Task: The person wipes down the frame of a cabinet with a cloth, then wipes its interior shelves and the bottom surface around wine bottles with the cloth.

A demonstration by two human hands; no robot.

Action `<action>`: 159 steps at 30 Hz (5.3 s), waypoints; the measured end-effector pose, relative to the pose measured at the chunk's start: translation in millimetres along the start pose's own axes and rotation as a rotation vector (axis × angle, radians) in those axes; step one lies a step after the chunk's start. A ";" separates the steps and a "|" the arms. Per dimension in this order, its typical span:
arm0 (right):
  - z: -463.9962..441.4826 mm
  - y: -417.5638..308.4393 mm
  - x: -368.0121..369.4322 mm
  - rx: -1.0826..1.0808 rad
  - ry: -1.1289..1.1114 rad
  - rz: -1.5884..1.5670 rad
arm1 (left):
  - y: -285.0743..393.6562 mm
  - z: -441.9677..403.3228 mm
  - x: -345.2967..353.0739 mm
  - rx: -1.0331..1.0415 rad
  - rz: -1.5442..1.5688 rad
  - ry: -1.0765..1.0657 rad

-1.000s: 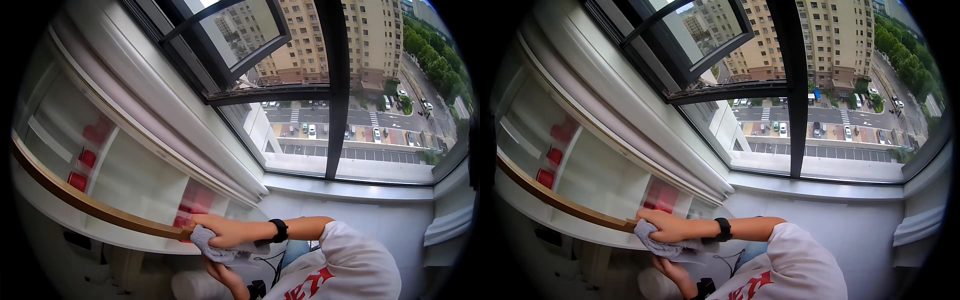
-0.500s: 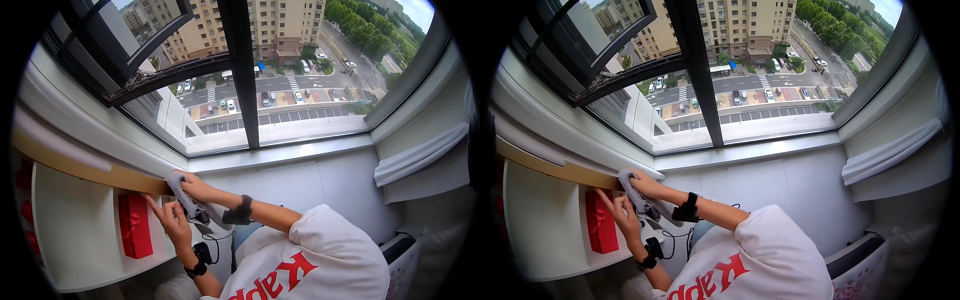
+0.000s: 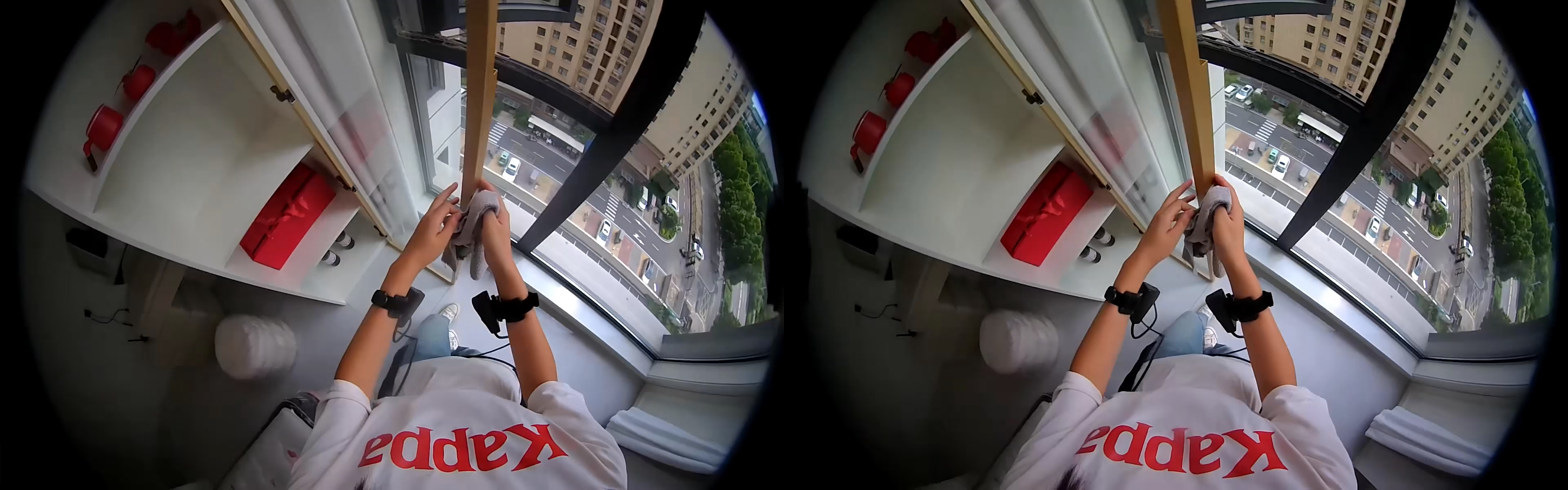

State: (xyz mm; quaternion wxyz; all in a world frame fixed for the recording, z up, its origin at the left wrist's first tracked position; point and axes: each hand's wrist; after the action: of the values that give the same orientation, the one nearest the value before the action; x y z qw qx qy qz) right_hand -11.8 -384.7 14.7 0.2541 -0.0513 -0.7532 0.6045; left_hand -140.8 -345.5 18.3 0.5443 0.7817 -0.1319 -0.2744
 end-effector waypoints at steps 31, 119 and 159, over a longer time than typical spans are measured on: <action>9.6 186.7 90.1 1.013 -0.489 0.533 | -123.5 120.6 -195.8 -0.661 0.116 0.017; -18.3 613.4 106.1 0.537 -0.872 0.969 | -565.5 286.2 -141.9 -1.240 -0.234 -0.291; -4.2 946.4 278.0 -0.567 -1.679 1.321 | -868.6 337.2 -205.2 -0.693 -1.029 0.066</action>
State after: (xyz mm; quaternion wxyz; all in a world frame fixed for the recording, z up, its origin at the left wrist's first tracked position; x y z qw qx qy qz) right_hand -468.3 -24.3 -782.1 -0.7318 -0.0731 -0.6219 0.2690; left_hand -581.4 -180.5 -811.7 0.5680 0.5311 0.3755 -0.5043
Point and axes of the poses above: each hand's wrist, its own z-axis away from the middle knuckle, its own x-axis out of the palm, y = z × x, and after that the axes turned 3 degrees about -x, right-handed
